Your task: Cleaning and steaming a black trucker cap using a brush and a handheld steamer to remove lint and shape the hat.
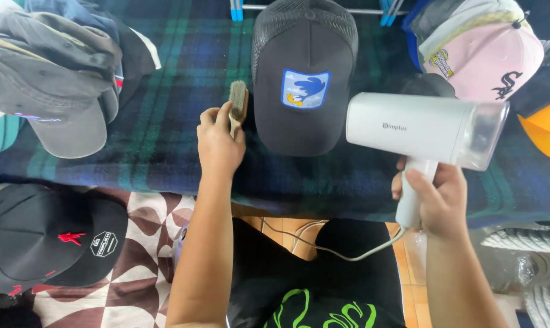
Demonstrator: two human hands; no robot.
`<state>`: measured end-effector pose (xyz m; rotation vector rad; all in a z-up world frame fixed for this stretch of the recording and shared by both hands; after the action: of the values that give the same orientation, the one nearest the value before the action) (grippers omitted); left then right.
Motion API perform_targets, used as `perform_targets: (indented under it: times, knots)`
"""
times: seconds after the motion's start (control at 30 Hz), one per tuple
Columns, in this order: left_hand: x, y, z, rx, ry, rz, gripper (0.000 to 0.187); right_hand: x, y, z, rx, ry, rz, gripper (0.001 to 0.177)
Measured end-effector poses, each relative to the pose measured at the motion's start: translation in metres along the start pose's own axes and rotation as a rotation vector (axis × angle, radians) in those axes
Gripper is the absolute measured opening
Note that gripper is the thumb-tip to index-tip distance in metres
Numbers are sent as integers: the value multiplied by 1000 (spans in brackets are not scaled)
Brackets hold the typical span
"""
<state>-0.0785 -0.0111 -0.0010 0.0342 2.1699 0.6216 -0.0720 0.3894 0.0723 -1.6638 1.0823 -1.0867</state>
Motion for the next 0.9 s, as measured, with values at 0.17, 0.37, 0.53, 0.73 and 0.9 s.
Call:
perform_targets:
  times: [0.17, 0.37, 0.53, 0.73, 0.9]
  knots:
    - [-55, 60, 38, 8, 277, 326, 38, 12, 14, 7, 37, 48, 79, 45]
    - [5, 75, 53, -568, -114, 1213, 63, 26, 27, -7, -51, -12, 60, 48]
    - [27, 80, 36, -684, -207, 1572, 27, 20, 29, -15, -3, 83, 22, 32]
    - [28, 81, 36, -636, -205, 1494, 32, 26, 24, 9, 45, 106, 66, 27]
    - [46, 72, 37, -635, -197, 1529, 45, 6, 47, -16, -11, 117, -10, 25]
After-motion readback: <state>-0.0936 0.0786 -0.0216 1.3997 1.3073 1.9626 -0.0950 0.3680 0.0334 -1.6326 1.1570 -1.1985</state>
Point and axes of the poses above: each hand's wrist, its own z-axis away from the middle knuckle, its own x-axis out of the palm, y = z × x, the point moved 7 cm from there along -z, towards the middle knuckle, and after that the axes turned 15 degrees about -z, right-handed, at the moved point
